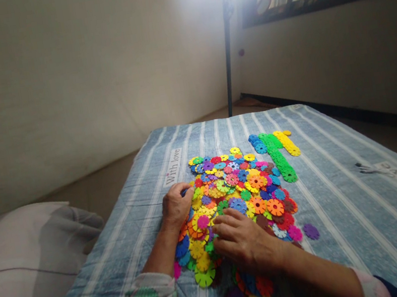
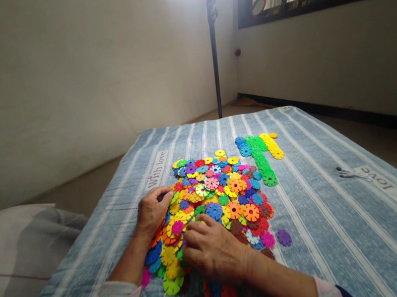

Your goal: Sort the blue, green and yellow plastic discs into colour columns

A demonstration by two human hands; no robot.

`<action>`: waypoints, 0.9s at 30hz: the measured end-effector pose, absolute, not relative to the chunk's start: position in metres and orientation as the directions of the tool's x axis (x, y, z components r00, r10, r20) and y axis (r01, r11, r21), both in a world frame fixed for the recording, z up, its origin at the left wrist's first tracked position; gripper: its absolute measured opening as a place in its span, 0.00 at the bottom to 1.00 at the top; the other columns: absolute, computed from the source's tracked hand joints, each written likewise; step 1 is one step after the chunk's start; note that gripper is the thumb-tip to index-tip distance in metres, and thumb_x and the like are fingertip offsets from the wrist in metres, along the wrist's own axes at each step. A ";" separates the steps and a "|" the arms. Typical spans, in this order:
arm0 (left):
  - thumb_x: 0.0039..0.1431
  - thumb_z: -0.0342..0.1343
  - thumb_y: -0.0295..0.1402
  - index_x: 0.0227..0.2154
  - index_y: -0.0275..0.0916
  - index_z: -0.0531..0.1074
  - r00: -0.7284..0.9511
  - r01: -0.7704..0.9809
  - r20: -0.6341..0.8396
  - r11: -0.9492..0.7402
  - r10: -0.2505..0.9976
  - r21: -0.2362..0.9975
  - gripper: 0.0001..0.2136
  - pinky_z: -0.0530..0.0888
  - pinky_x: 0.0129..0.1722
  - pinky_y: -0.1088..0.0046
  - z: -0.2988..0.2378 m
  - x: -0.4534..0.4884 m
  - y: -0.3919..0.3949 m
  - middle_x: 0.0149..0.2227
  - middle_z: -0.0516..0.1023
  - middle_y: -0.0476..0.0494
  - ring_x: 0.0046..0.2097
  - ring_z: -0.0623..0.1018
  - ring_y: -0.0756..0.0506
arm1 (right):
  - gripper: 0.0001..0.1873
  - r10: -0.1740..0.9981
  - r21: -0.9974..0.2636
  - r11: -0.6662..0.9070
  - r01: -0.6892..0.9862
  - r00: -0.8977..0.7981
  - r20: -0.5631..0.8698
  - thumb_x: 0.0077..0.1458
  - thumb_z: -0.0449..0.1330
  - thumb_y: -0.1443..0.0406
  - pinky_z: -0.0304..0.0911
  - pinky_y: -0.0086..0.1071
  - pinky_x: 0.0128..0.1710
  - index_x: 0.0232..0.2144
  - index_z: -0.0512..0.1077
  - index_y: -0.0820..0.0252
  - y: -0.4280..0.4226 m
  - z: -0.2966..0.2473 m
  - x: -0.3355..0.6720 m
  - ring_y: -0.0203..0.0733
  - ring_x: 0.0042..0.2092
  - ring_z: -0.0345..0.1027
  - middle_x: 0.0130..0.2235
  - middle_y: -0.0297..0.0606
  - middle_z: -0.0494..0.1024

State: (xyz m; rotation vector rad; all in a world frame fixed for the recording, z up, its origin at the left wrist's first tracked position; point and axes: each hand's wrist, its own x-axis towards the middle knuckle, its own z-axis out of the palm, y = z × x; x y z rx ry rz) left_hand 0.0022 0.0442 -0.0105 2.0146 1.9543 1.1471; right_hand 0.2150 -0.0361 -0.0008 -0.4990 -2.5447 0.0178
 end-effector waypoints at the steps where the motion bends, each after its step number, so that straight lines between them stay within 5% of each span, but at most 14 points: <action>1: 0.52 0.50 0.37 0.26 0.39 0.73 -0.113 0.813 0.430 -0.166 0.896 0.558 0.10 0.72 0.42 0.72 -0.010 0.002 0.044 0.32 0.79 0.45 0.37 0.77 0.45 | 0.10 0.349 -0.107 0.934 0.341 -0.803 0.484 0.63 0.50 0.67 0.56 0.39 0.50 0.31 0.68 0.60 -0.037 -0.001 0.215 0.41 0.45 0.62 0.37 0.38 0.73; 11: 0.52 0.49 0.37 0.26 0.39 0.74 -0.107 0.823 0.429 -0.163 0.897 0.545 0.10 0.73 0.41 0.72 -0.011 0.003 0.046 0.32 0.79 0.45 0.36 0.77 0.45 | 0.13 0.370 -0.170 0.929 0.329 -0.835 0.407 0.62 0.53 0.59 0.53 0.42 0.53 0.29 0.69 0.59 -0.037 -0.007 0.214 0.44 0.51 0.59 0.44 0.40 0.71; 27: 0.51 0.49 0.39 0.26 0.38 0.73 -0.113 0.822 0.442 -0.166 0.890 0.544 0.11 0.72 0.42 0.71 -0.012 0.002 0.047 0.32 0.79 0.43 0.36 0.78 0.45 | 0.07 0.337 -0.070 0.941 0.332 -0.889 0.311 0.60 0.56 0.65 0.56 0.41 0.50 0.30 0.69 0.62 -0.040 0.004 0.210 0.45 0.49 0.58 0.40 0.42 0.71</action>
